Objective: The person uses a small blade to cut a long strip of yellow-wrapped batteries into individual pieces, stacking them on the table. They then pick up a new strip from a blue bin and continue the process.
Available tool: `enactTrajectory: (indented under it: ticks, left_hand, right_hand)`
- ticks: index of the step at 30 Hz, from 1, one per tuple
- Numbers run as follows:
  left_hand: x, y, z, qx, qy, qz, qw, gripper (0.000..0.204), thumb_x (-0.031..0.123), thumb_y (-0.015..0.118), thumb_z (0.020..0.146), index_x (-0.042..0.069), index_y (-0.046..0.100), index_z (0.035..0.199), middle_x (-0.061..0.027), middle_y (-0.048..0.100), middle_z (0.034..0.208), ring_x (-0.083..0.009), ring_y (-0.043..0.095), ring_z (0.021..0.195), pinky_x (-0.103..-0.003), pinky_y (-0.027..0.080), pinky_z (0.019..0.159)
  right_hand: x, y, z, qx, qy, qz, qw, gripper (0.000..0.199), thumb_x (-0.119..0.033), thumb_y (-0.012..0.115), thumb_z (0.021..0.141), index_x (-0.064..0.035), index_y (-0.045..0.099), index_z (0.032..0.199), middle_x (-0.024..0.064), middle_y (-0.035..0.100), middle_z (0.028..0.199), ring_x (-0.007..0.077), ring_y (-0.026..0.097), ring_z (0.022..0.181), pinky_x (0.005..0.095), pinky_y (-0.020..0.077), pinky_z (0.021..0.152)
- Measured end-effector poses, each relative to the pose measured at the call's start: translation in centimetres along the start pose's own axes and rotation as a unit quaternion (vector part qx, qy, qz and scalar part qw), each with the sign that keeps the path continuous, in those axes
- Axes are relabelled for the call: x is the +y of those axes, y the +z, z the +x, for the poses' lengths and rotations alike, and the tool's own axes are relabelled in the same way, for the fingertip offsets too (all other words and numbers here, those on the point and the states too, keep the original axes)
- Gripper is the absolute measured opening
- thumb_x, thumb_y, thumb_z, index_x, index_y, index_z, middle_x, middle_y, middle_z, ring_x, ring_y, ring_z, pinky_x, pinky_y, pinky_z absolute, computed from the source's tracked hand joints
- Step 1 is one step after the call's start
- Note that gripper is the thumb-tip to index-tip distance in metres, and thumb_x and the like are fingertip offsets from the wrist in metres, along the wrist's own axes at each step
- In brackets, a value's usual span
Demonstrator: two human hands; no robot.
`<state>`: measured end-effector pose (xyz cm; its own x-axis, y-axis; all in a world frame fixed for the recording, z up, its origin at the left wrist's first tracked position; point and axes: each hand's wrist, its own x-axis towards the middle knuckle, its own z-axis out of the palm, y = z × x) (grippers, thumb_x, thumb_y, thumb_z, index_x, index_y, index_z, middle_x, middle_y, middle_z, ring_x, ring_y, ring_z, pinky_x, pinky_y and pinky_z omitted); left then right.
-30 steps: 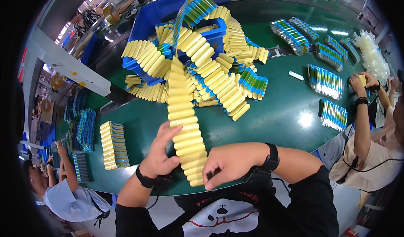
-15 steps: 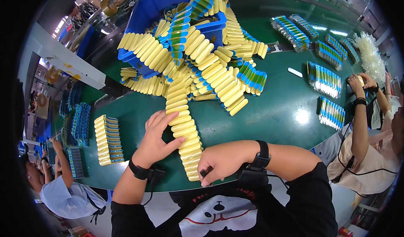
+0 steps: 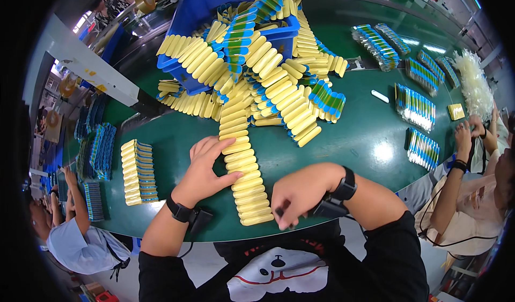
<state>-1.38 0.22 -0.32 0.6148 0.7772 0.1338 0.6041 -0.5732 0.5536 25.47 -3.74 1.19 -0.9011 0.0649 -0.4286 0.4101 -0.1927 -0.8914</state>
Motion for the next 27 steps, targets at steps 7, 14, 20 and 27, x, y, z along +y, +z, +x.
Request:
enactTrajectory:
  ticks: [7, 14, 20, 27]
  left_hand:
    - [-0.1, 0.2, -0.1, 0.007, 0.003, -0.012, 1.0, 0.074, 0.033, 0.084, 0.073, 0.012, 0.055, 0.138, -0.0137, 0.057, 0.126, -0.0322, 0.046, 0.128, -0.044, 0.028, 0.11]
    - [-0.2, 0.1, 0.0, 0.005, 0.008, -0.02, 1.0, 0.074, 0.033, 0.084, 0.074, 0.012, 0.055, 0.138, -0.0127, 0.057, 0.124, -0.0315, 0.047, 0.127, -0.044, 0.028, 0.11]
    - [-0.2, 0.0, 0.0, 0.005, 0.012, -0.028, 1.0, 0.072, 0.032, 0.084, 0.074, 0.01, 0.056, 0.137, -0.014, 0.06, 0.129, -0.0326, 0.048, 0.13, -0.044, 0.029, 0.111]
    - [0.2, -0.5, 0.4, 0.027, 0.064, -0.051, 0.996, 0.071, 0.025, 0.084, 0.073, 0.009, 0.059, 0.136, -0.0134, 0.062, 0.133, -0.0349, 0.047, 0.131, -0.045, 0.033, 0.112]
  right_hand:
    - [0.9, -1.6, 2.5, 0.499, -0.257, -0.002, 0.827, 0.016, -0.013, 0.071, 0.093, -0.0042, 0.075, 0.105, 0.0034, 0.068, 0.087, 0.0105, 0.062, 0.075, 0.0255, 0.0481, 0.066]
    - [0.4, -1.8, 4.8, 0.553, -0.219, -0.203, 0.778, 0.018, -0.016, 0.073, 0.09, -0.011, 0.075, 0.107, 0.0071, 0.057, 0.078, 0.0224, 0.057, 0.071, 0.0336, 0.0451, 0.064]
    - [0.4, -1.7, 4.0, 0.582, -0.185, -0.263, 0.747, 0.014, -0.018, 0.072, 0.09, -0.0101, 0.075, 0.101, 0.0082, 0.057, 0.077, 0.0251, 0.057, 0.072, 0.0359, 0.045, 0.063]
    - [1.0, -1.3, 2.5, 0.629, -0.249, -0.125, 0.726, 0.01, -0.013, 0.071, 0.093, -0.0071, 0.075, 0.1, 0.0037, 0.057, 0.084, 0.0141, 0.055, 0.074, 0.0278, 0.0439, 0.065]
